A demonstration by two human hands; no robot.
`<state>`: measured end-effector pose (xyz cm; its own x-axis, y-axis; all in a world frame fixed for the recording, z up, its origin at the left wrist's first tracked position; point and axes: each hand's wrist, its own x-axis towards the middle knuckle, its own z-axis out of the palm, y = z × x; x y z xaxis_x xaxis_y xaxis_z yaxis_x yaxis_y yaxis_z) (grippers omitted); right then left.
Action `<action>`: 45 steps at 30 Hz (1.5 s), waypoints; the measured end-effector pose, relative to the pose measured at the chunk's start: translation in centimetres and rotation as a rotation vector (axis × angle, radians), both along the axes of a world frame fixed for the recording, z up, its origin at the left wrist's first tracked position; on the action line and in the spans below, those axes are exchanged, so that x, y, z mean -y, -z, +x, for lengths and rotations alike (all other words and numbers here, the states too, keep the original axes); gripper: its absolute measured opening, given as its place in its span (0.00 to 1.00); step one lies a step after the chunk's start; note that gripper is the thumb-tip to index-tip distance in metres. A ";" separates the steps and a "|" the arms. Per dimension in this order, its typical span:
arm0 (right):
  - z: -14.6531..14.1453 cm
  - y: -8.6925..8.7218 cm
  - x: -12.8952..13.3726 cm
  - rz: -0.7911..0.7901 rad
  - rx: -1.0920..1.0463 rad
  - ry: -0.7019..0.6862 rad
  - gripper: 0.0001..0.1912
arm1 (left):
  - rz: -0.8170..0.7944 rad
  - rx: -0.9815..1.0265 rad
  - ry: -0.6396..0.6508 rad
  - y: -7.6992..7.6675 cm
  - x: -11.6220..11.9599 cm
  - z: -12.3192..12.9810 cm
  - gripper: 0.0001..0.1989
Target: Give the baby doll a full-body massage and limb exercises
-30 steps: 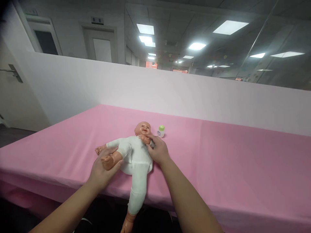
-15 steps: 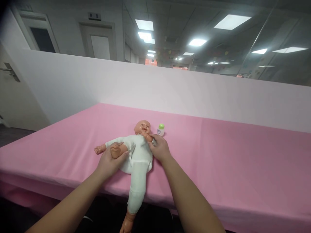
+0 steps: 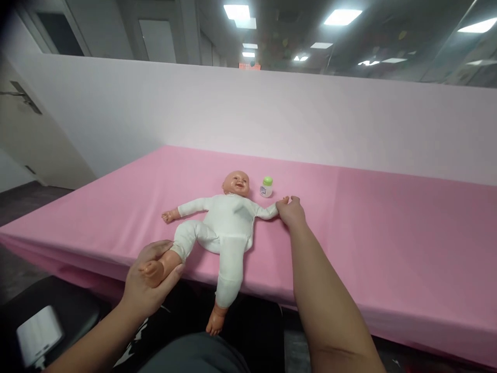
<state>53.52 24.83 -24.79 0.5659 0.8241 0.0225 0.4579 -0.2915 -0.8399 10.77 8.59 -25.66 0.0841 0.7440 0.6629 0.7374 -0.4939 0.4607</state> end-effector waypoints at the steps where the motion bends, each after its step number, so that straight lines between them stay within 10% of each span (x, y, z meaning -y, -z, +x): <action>1: 0.1 0.0 0.1 -0.040 0.005 -0.003 0.37 | 0.006 -0.018 0.004 0.2 0.5 -0.3 0.20; 5: -0.3 -0.4 0.5 -0.077 0.015 0.011 0.36 | -0.013 -0.049 0.005 0.9 1.6 -1.0 0.19; 11: -3.0 -1.8 1.4 0.273 0.059 -0.044 0.39 | -0.026 0.010 0.025 0.3 0.8 -0.9 0.19; 17: -7.0 -3.0 2.8 0.570 0.225 -0.379 0.24 | -0.011 0.114 0.063 -2.3 -2.6 1.4 0.22; 31: -9.3 -3.2 3.1 0.505 0.562 -0.737 0.08 | -0.351 0.229 0.167 -5.1 -10.0 7.5 0.21; 37: -8.9 -2.9 2.9 0.453 0.471 -0.717 0.12 | -0.358 0.239 0.172 -5.0 -9.8 7.3 0.19; 45: -4.9 -2.8 1.6 0.550 -0.164 -0.285 0.32 | 0.051 0.177 0.053 -3.1 -5.2 4.3 0.20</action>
<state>48.66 23.22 -21.96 0.3584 0.8353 0.4168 0.3065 0.3164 -0.8977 15.03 13.77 -22.55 0.0013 0.7065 0.7077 0.6196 -0.5561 0.5539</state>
